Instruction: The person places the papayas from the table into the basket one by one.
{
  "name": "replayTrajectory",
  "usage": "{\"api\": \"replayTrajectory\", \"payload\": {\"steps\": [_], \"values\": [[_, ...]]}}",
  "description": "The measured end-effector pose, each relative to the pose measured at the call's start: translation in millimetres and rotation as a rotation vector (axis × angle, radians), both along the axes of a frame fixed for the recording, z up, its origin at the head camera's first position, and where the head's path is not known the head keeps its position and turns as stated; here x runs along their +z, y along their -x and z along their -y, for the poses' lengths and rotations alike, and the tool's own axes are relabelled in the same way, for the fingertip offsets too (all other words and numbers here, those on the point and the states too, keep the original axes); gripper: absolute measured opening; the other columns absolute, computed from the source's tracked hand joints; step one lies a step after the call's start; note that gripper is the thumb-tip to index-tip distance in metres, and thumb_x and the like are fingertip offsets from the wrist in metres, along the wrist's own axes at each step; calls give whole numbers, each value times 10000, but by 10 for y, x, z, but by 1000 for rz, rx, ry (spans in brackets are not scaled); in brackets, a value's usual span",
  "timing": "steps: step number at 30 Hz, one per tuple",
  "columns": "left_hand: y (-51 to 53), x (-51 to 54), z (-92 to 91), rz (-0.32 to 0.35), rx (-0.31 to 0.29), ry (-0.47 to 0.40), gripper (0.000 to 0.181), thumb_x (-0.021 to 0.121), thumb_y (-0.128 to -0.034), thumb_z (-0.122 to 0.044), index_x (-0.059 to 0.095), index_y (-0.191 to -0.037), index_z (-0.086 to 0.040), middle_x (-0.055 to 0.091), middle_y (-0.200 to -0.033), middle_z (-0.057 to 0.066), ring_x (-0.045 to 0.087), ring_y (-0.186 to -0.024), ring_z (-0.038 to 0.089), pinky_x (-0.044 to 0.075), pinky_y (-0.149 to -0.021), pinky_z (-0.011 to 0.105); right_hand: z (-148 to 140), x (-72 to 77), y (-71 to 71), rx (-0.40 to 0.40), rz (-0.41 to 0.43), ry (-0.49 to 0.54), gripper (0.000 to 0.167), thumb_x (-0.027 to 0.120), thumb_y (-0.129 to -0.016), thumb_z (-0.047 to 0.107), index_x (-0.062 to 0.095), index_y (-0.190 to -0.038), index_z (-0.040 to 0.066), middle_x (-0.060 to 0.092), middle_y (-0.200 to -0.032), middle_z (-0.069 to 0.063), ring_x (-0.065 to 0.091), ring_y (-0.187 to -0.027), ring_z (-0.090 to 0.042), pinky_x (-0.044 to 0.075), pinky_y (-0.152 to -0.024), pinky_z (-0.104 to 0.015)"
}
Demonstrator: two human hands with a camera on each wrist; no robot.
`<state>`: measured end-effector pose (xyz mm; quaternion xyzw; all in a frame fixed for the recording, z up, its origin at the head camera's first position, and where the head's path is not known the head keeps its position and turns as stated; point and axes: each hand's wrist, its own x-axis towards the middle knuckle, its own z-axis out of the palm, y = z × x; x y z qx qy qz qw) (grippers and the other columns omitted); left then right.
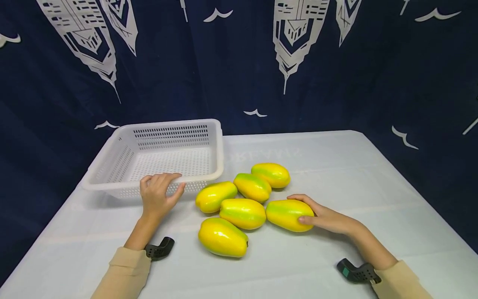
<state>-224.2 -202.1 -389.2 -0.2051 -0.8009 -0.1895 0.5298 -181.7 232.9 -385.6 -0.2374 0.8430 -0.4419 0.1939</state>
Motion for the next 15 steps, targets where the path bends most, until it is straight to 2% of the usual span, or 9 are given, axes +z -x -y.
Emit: {"api": "replayTrajectory", "payload": {"steps": [6, 11, 15], "values": [[2, -6, 6, 2, 0, 1, 336, 521, -825, -400, 667, -866, -101, 675, -740, 78, 566, -667, 260, 292, -760, 448, -21, -25, 27, -32, -60, 146, 434, 544, -876, 133, 360, -1268, 141, 408, -1304, -98, 483, -1102, -22, 437, -873, -218], [0, -3, -5, -3, 3, 4, 339, 519, -825, -401, 668, -866, -99, 675, -739, 77, 567, -663, 262, 290, -761, 447, -38, -39, 40, -41, -148, 209, 333, 538, -883, 94, 467, -1208, 95, 485, -1275, -68, 461, -1124, 60, 394, -908, -144], [2, -9, -4, -6, 9, 2, 333, 526, -817, -397, 670, -861, -100, 672, -728, 76, 568, -656, 265, 289, -764, 449, -59, -26, 49, 7, -104, 212, 410, 543, -873, 82, 419, -1263, 91, 433, -1321, -97, 433, -1141, 69, 390, -916, -144]]}}
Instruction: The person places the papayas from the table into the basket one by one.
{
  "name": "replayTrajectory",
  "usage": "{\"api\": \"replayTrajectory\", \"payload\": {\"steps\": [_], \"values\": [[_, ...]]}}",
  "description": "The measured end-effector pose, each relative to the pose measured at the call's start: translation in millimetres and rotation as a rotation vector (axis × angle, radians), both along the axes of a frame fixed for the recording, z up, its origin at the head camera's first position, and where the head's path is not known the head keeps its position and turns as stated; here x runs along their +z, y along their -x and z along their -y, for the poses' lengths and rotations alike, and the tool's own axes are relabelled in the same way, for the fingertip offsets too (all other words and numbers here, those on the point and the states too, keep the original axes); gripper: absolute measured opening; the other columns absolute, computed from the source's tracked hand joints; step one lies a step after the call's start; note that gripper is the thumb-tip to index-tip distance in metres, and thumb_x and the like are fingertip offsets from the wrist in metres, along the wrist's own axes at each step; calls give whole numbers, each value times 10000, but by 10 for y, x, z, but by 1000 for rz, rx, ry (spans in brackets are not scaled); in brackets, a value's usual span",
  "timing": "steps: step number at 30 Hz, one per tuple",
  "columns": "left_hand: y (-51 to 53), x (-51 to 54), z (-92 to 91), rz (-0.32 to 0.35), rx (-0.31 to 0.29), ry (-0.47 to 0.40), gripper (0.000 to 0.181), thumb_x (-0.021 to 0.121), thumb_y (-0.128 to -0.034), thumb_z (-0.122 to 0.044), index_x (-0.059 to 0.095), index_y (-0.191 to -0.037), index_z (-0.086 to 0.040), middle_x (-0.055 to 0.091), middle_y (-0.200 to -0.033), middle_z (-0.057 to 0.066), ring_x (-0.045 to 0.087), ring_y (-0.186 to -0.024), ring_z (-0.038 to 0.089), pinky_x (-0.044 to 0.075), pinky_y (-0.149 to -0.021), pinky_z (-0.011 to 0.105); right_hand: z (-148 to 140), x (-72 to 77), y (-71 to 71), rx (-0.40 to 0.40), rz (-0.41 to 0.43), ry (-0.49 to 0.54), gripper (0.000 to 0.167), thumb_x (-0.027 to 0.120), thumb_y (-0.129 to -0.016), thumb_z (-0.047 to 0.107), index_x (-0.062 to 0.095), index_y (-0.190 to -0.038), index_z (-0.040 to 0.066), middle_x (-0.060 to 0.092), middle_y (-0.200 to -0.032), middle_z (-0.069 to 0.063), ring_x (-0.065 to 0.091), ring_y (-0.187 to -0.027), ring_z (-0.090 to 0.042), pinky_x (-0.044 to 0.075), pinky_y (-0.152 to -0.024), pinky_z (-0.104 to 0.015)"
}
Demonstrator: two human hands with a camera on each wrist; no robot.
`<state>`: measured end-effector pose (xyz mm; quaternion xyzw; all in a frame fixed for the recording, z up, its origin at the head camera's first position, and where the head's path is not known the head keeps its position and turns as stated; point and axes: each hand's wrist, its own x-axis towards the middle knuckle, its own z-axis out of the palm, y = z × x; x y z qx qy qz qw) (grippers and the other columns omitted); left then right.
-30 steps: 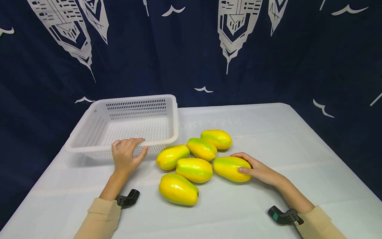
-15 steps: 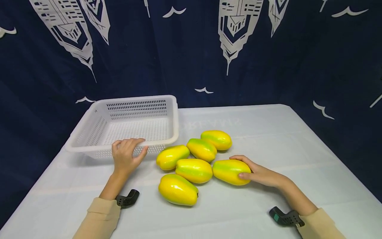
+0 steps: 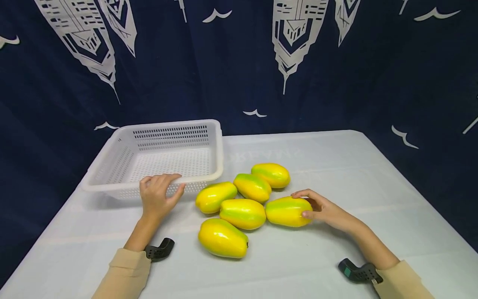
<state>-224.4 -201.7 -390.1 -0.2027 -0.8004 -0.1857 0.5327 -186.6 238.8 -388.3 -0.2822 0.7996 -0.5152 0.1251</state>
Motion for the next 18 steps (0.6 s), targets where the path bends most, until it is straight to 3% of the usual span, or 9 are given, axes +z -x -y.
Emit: {"api": "replayTrajectory", "payload": {"steps": [5, 12, 14, 18], "values": [[-1, -6, 7, -5, 0, 2, 324, 533, -815, -392, 671, -857, -102, 672, -726, 74, 566, -654, 262, 291, -757, 447, -6, -1, 8, 0, 70, -56, 548, 604, -830, 112, 345, -1311, 155, 395, -1327, -86, 451, -1107, -4, 408, -893, -194], [5, 0, 12, -4, 6, 4, 328, 527, -815, -394, 669, -860, -102, 671, -727, 77, 566, -654, 265, 292, -756, 448, 42, 5, -13, -50, 30, -134, 624, 667, -796, 176, 320, -1313, 226, 430, -1295, -50, 452, -1079, -57, 340, -934, -408], [4, 2, 12, -2, 6, 4, 329, 525, -816, -394, 668, -859, -101, 671, -729, 78, 566, -658, 266, 292, -757, 448, 60, 15, -24, -63, 20, -142, 624, 672, -793, 191, 325, -1310, 226, 438, -1288, -50, 455, -1074, -64, 337, -935, -401], [0, -4, 6, 3, 9, 3, 333, 524, -818, -399, 667, -856, -100, 673, -731, 80, 566, -662, 266, 291, -757, 447, 76, 24, -42, -87, 21, -145, 618, 672, -793, 203, 331, -1307, 228, 438, -1294, -54, 466, -1058, -70, 369, -914, -260]]}}
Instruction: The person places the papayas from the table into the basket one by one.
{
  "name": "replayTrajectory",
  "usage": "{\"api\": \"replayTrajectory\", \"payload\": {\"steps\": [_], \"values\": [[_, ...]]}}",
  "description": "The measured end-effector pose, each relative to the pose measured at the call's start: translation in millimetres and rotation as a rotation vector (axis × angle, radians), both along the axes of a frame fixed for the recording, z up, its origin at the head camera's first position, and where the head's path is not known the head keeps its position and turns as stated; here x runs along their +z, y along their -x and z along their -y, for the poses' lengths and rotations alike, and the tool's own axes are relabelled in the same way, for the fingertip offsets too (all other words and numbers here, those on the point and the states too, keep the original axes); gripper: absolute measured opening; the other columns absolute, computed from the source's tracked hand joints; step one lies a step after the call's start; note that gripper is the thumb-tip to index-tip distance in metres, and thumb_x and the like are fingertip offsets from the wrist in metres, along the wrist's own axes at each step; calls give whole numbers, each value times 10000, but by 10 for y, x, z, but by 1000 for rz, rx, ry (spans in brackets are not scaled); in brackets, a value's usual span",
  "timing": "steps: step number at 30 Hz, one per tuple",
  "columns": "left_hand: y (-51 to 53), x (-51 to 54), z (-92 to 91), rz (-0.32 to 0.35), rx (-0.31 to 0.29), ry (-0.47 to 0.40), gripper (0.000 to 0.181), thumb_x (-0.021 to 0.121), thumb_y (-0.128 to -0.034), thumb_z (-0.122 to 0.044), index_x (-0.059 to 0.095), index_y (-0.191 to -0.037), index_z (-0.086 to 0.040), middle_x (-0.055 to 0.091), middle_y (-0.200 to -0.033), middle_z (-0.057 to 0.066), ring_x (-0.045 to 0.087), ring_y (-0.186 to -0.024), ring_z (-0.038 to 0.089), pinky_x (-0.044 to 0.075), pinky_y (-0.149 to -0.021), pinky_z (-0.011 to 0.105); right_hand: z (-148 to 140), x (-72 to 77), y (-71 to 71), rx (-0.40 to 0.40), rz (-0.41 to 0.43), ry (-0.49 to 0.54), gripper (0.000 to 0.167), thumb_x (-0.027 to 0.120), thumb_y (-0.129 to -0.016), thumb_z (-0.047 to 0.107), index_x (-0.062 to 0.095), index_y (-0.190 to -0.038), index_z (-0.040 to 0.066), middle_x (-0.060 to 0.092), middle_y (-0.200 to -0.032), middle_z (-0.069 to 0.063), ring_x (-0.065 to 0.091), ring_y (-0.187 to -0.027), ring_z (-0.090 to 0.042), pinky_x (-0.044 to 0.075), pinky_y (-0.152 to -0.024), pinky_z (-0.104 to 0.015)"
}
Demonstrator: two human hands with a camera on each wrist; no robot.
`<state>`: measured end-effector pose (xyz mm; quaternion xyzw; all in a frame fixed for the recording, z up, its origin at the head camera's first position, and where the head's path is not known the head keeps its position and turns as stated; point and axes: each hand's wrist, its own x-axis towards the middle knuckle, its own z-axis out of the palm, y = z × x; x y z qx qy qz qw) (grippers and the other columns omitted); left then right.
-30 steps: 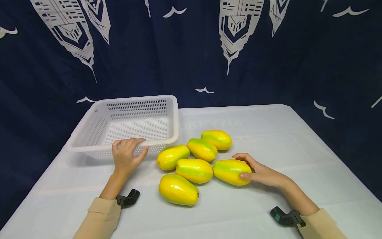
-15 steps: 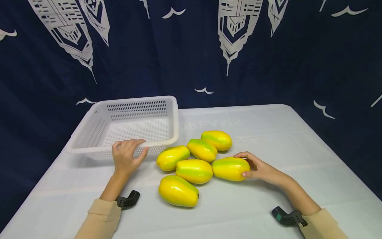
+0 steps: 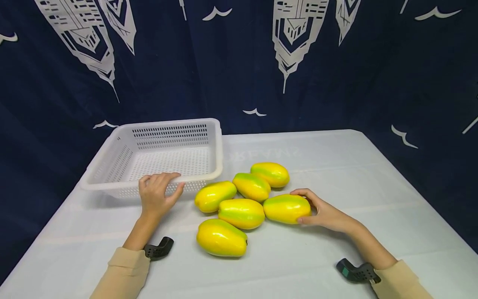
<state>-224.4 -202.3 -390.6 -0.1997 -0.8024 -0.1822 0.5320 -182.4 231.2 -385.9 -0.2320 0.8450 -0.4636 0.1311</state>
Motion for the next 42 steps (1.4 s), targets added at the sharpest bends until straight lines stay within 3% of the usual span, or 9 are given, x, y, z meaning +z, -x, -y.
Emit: {"api": "replayTrajectory", "payload": {"steps": [3, 8, 17, 22, 29, 34, 42], "values": [[2, -2, 1, 2, 0, 1, 336, 523, -819, -403, 668, -858, -102, 675, -734, 79, 568, -665, 265, 290, -756, 446, 2, -12, 4, -9, 9, 15, 612, 660, -804, 200, 328, -1317, 214, 429, -1312, -67, 477, -1048, -63, 389, -887, -198], [0, 3, 2, 8, -4, -3, 344, 511, -829, -408, 665, -870, -103, 676, -746, 78, 568, -675, 262, 290, -758, 449, -1, -41, 18, -2, 32, 52, 592, 624, -831, 176, 319, -1338, 185, 409, -1341, -104, 488, -1055, -47, 423, -867, -198], [5, 8, 9, 3, -5, 0, 330, 523, -827, -397, 665, -864, -101, 674, -741, 76, 565, -676, 261, 291, -761, 452, 13, -26, 17, -16, -5, 79, 525, 533, -882, 169, 319, -1362, 178, 376, -1379, -133, 438, -1108, 35, 386, -921, -266], [6, 8, 6, 6, -6, -2, 335, 521, -827, -401, 665, -866, -102, 674, -743, 76, 567, -676, 261, 289, -762, 451, 32, -31, 6, -60, 2, 122, 488, 467, -915, 182, 308, -1375, 158, 373, -1382, -134, 415, -1116, 77, 344, -963, -395], [4, 0, -1, 10, -9, -5, 335, 517, -823, -400, 665, -871, -104, 677, -745, 73, 563, -672, 257, 290, -759, 446, 20, -62, 9, -63, 35, 275, 450, 389, -947, 170, 284, -1381, 117, 390, -1326, 75, 471, -1083, 12, 416, -878, -170], [5, -2, -2, 16, -4, -3, 336, 512, -823, -400, 664, -872, -104, 678, -749, 75, 563, -676, 259, 291, -761, 448, 30, -63, 4, -46, 38, 339, 443, 374, -950, 154, 283, -1382, 133, 399, -1286, 113, 492, -1047, -18, 427, -859, -162], [-10, 9, 3, 24, -1, 1, 351, 504, -832, -413, 662, -875, -102, 676, -752, 78, 565, -682, 264, 291, -765, 457, 96, -76, -11, -71, 24, 355, 435, 384, -938, 156, 312, -1367, 145, 380, -1307, 124, 495, -1039, -28, 431, -852, -169]]}}
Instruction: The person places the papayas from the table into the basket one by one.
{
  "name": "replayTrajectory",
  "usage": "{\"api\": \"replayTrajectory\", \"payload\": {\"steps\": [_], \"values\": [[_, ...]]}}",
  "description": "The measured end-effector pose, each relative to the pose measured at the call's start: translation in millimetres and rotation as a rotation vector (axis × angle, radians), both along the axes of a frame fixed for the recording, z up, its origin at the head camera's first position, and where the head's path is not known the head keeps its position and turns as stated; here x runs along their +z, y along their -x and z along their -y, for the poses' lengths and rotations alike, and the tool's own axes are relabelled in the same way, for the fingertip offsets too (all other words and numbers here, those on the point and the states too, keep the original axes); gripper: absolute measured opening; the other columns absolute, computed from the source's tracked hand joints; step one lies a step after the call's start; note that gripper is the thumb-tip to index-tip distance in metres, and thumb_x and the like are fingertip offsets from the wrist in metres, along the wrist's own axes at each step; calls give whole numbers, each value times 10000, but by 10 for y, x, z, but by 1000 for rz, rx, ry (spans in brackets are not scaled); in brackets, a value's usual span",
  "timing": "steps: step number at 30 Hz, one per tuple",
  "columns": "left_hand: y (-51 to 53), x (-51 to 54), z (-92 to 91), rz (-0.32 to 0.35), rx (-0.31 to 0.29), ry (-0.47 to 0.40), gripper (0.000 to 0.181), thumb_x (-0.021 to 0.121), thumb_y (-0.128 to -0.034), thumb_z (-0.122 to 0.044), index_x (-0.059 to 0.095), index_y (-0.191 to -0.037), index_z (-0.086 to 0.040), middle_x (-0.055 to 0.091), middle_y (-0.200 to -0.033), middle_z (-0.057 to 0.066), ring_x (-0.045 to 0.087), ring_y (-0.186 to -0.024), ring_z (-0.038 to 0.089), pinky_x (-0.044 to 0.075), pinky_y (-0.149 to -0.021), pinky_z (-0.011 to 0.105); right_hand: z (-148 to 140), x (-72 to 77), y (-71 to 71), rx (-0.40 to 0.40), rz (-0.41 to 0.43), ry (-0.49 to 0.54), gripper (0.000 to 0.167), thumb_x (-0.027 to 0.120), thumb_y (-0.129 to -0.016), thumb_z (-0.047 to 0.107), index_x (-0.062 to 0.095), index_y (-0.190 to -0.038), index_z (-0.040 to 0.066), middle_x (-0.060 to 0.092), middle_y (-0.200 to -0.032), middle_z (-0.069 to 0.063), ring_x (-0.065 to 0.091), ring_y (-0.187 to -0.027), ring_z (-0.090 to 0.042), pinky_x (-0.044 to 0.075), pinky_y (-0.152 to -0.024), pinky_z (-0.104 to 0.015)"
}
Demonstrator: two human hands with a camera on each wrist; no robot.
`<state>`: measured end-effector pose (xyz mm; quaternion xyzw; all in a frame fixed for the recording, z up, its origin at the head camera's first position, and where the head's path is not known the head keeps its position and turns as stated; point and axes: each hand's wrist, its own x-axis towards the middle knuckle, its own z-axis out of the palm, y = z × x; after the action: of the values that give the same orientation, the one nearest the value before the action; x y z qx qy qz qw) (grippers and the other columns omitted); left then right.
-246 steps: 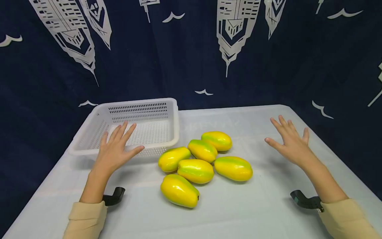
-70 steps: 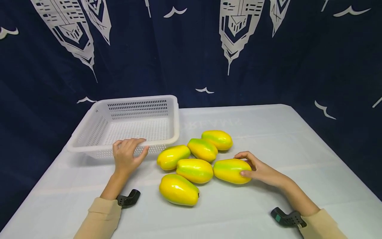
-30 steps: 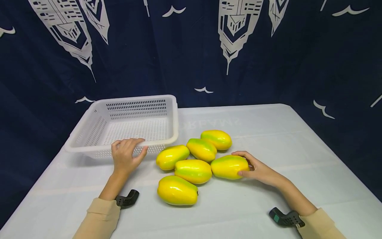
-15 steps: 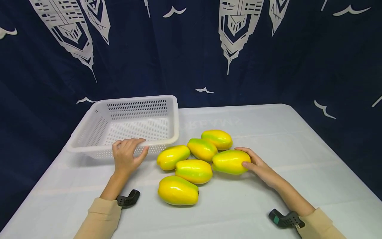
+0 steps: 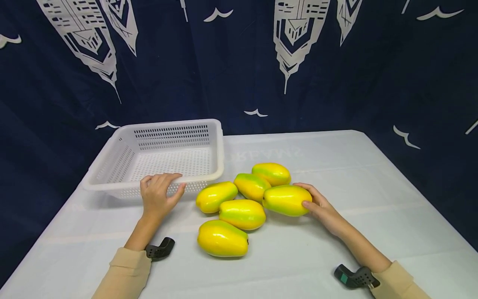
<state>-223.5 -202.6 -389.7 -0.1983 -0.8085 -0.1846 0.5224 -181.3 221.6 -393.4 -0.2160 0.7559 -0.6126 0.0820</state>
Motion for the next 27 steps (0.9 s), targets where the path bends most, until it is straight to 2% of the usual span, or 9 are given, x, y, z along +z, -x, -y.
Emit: {"api": "replayTrajectory", "payload": {"steps": [13, 27], "values": [[2, 0, 11, -4, -5, -5, 344, 511, -827, -408, 669, -874, -106, 675, -749, 77, 566, -681, 264, 289, -764, 459, 94, -13, -30, -52, -67, 36, 451, 433, -916, 124, 341, -1358, 138, 391, -1316, 119, 475, -1087, -11, 410, -874, -135], [6, -5, 0, -8, -4, -5, 360, 504, -835, -421, 669, -871, -103, 675, -747, 78, 565, -678, 264, 288, -767, 456, 206, 43, -89, -100, -111, 117, 437, 457, -901, 76, 367, -1322, 151, 446, -1240, 117, 497, -1032, 0, 434, -830, -132]]}}
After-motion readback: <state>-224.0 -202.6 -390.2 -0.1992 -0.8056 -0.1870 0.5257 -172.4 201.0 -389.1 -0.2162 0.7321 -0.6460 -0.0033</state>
